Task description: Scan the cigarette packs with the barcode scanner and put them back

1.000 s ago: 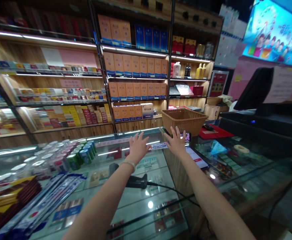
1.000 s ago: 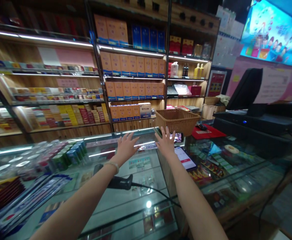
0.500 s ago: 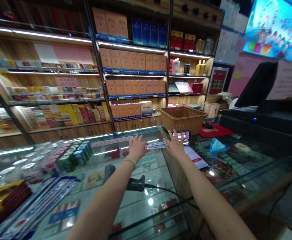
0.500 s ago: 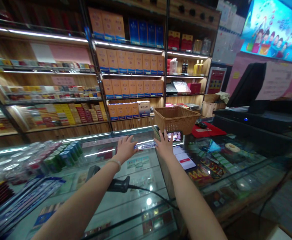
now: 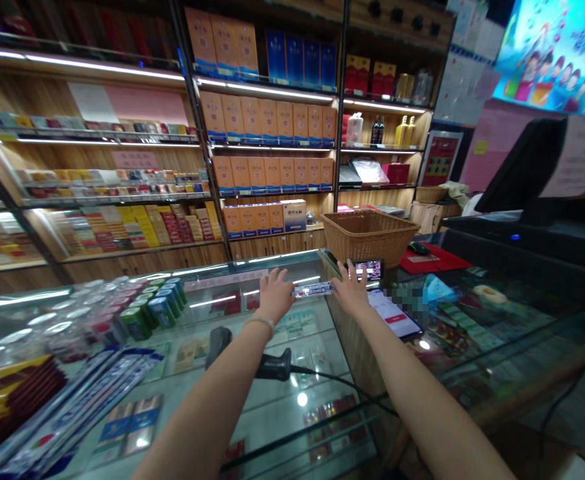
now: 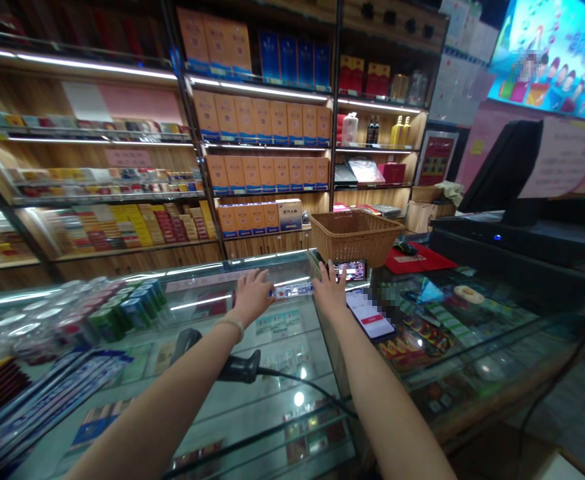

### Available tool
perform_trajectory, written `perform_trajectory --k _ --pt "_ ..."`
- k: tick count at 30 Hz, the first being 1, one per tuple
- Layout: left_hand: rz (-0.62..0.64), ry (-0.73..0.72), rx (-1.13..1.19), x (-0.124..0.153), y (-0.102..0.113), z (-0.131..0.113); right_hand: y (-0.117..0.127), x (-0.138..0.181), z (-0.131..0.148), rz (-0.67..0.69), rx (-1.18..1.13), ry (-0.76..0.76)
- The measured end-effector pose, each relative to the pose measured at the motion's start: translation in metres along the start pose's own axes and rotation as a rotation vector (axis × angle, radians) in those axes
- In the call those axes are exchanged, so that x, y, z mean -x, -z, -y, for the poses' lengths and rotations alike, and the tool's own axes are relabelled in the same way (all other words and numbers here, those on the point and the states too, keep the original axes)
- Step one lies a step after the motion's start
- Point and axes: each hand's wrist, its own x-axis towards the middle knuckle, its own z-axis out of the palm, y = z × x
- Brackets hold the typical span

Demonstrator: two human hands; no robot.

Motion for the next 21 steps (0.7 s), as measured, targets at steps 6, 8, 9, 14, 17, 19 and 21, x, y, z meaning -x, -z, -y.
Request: perform_trajectory --k 6,8,9,14,17,19,21 --pt "-0.003 -0.008 -0.005 0.002 0.003 -0.004 0.001 0.001 0.000 -0.021 -0.010 -0.011" --pt "0.005 -0.018 -0.007 0.002 0.004 -0.005 0.001 0.002 0.000 -0.023 -0.012 -0.008" --pt "0.009 -0.023 -0.007 0.003 0.005 -0.005 0.002 0.002 0.000 -0.022 -0.013 -0.005" --pt "0.022 -0.039 -0.008 0.005 0.009 -0.003 0.006 0.004 0.001 -0.025 -0.014 0.008" --pt "0.023 -0.051 -0.010 0.006 0.014 -0.003 0.010 0.004 0.003 -0.042 -0.006 0.014" --pt "0.020 -0.052 -0.011 0.007 0.020 -0.001 0.014 0.004 0.004 -0.050 -0.006 0.015" --pt "0.010 -0.049 -0.011 0.009 0.026 0.001 0.018 0.003 0.005 -0.065 -0.008 0.015"
